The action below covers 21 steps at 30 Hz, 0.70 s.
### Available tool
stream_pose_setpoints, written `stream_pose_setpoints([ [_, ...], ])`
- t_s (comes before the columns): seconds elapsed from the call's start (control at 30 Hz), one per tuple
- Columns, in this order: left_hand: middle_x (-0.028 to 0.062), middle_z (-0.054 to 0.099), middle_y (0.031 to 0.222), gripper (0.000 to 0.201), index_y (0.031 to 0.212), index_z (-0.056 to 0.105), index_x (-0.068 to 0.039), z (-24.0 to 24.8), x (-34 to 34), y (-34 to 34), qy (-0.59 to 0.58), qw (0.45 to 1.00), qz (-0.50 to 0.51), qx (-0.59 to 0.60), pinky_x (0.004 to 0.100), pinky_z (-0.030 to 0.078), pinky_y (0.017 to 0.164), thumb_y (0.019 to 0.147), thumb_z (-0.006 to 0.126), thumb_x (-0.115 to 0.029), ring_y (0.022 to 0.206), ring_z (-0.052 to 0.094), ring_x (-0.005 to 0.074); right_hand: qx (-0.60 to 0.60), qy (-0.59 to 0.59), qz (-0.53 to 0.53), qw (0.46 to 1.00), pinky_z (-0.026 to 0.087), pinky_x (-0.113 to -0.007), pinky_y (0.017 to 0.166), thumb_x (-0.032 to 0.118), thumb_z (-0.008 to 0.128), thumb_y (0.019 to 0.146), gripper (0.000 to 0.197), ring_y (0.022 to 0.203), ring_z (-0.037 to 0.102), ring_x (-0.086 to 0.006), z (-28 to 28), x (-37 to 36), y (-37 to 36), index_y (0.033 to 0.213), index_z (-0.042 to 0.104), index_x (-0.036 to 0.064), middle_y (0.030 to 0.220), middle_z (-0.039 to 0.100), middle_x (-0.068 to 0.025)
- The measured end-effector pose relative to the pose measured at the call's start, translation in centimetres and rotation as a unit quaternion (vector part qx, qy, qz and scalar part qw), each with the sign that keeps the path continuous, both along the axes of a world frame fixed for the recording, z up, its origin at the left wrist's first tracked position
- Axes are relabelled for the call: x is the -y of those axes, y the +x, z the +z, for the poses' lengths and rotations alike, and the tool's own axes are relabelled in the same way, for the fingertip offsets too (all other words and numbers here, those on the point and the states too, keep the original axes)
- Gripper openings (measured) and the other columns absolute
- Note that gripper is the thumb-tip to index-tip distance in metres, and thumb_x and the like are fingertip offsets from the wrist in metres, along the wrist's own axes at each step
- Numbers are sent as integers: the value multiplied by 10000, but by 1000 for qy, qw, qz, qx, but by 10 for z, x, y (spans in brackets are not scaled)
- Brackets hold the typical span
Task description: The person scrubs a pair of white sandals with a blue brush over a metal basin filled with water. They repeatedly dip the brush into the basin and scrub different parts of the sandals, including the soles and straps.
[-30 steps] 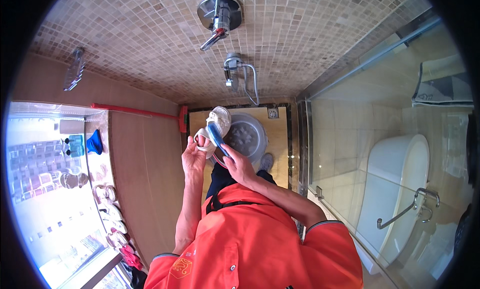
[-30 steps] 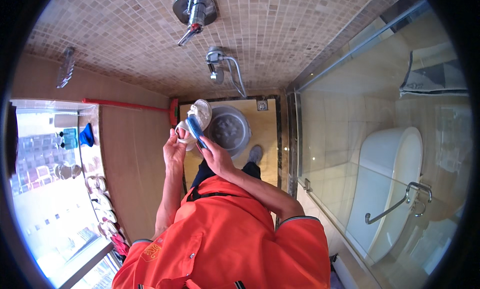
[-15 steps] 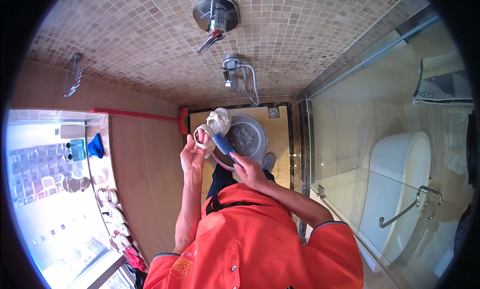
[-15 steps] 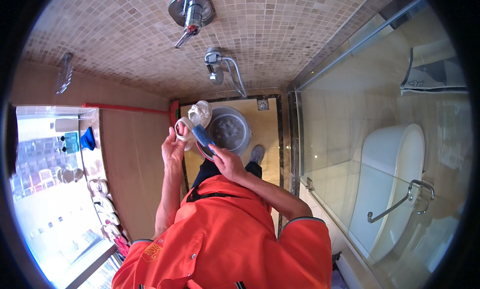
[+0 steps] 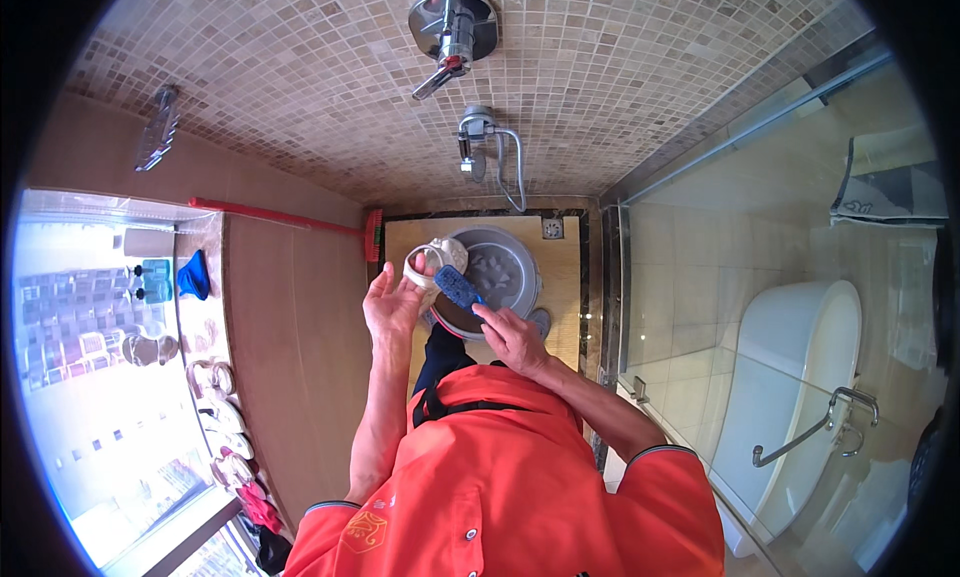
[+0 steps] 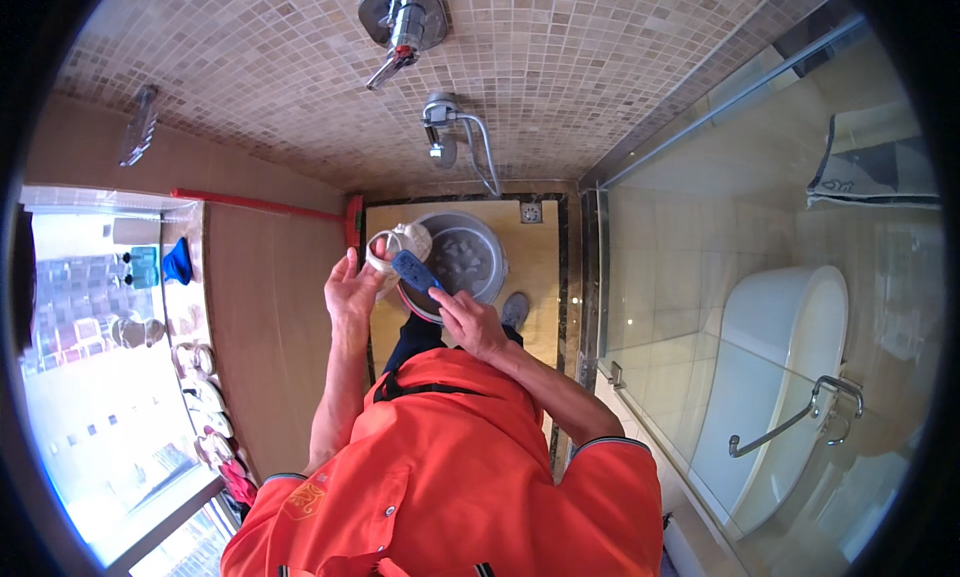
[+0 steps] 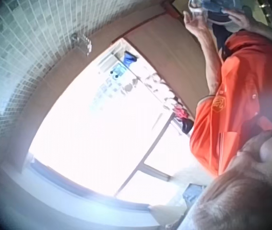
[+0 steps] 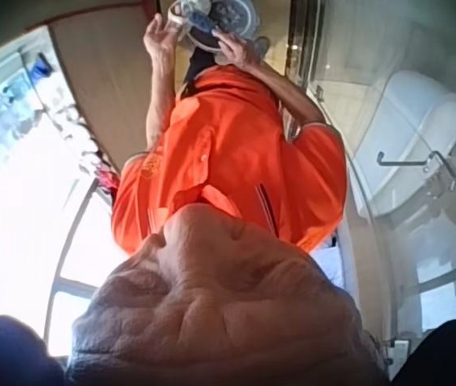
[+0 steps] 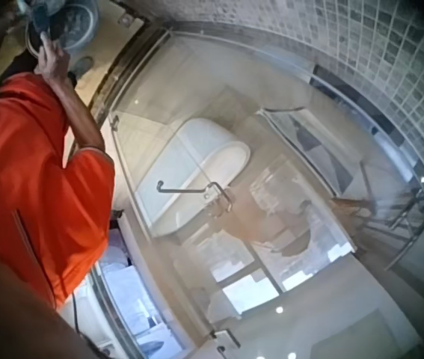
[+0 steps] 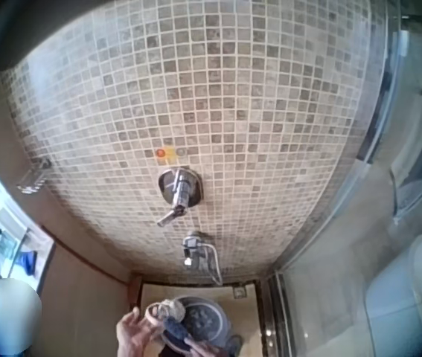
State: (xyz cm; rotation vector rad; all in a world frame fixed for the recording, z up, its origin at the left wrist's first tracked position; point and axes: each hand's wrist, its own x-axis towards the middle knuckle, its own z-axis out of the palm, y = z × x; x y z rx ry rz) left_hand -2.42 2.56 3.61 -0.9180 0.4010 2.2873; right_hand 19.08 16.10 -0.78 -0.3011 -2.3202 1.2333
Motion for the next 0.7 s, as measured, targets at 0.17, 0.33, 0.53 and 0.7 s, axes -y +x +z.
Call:
stream_pose_setpoints([
  [0.17, 268, 473, 1451, 208, 1120, 631, -98, 0, -7, 13, -69, 989, -49, -117, 684, 443, 1037, 1003, 523, -232, 1258, 562, 530, 8, 78, 32, 996, 548, -417, 516, 66, 699, 898, 488, 611, 652, -291, 35, 12, -37, 1367, 629, 179, 799, 590, -83],
  [0.33, 154, 557, 1270, 436, 1426, 447, -180, 6, -6, 12, -151, 962, -59, -220, 577, 539, 943, 1036, 528, -356, 1149, 632, 496, 71, 91, 29, 993, 561, -444, 517, 77, 692, 885, 492, 603, 665, -331, 42, 13, -27, 1360, 630, 188, 821, 582, -112],
  [0.53, 117, 646, 1252, 481, 1466, 406, -192, -10, -10, 26, -122, 963, -129, -202, 516, 596, 864, 1065, 496, -443, 1062, 686, 451, 110, 75, 31, 991, 567, -469, 538, 94, 693, 896, 477, 630, 675, -374, 58, 17, -41, 1363, 618, 154, 876, 623, -145],
  [0.7, 157, 662, 1285, 564, 1570, 286, -229, -8, -17, 36, -158, 942, -139, -260, 512, 598, 870, 1085, 452, -465, 1056, 701, 422, 100, 53, -1, 994, 565, -479, 546, 98, 686, 910, 460, 640, 674, -394, 54, 12, -71, 1361, 615, 158, 859, 637, -164],
])
